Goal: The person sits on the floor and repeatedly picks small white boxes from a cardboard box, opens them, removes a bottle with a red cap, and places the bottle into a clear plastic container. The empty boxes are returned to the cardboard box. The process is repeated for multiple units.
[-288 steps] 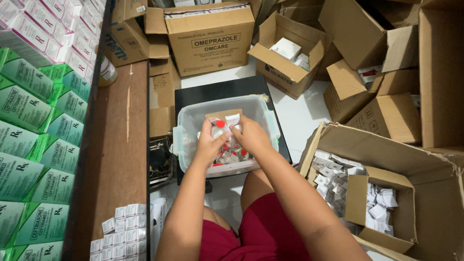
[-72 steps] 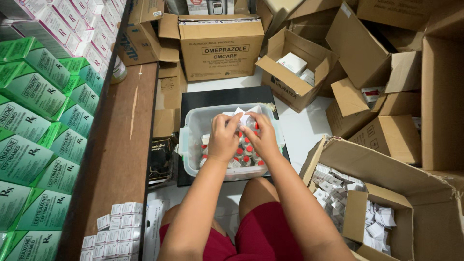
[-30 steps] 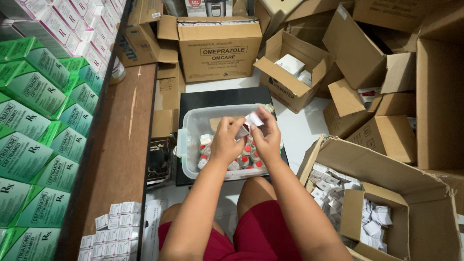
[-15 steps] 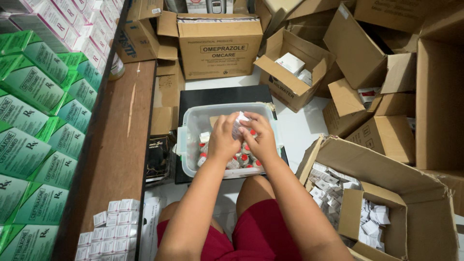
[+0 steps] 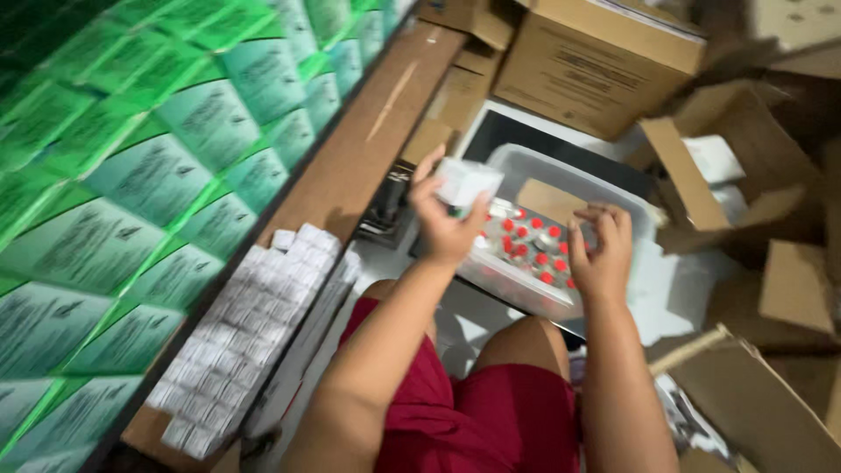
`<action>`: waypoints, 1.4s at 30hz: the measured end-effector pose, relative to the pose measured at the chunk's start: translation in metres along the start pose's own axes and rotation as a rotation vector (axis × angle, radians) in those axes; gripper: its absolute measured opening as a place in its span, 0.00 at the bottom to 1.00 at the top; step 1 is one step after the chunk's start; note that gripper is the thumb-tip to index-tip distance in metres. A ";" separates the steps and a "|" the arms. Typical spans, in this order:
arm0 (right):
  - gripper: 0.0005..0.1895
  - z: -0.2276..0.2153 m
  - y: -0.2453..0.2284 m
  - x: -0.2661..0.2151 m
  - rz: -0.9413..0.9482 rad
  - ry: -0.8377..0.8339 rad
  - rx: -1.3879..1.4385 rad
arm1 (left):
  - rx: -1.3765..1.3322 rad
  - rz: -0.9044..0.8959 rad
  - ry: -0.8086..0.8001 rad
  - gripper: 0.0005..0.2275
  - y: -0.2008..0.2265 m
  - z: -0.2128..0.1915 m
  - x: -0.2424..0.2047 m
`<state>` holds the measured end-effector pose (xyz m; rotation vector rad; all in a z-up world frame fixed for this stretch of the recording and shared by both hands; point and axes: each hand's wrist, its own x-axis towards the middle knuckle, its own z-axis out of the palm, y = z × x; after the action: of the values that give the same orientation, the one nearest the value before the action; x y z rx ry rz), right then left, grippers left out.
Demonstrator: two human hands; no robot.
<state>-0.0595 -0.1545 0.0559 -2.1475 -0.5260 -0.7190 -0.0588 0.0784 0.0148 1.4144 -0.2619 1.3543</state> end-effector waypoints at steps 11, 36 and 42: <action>0.06 0.001 -0.004 0.002 0.098 -0.207 -0.062 | 0.931 -0.507 -0.022 0.20 -0.111 -0.245 -0.013; 0.06 0.012 0.017 0.001 0.127 -0.262 -0.053 | 1.270 -0.285 -0.637 0.30 -0.126 -0.188 -0.002; 0.11 0.006 0.028 0.003 0.121 -0.311 -0.131 | 0.395 0.014 -0.233 0.08 -0.021 -0.057 0.008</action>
<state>-0.0385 -0.1660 0.0391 -2.4077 -0.5157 -0.3621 -0.0720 0.1349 -0.0044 1.9082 -0.1599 1.2984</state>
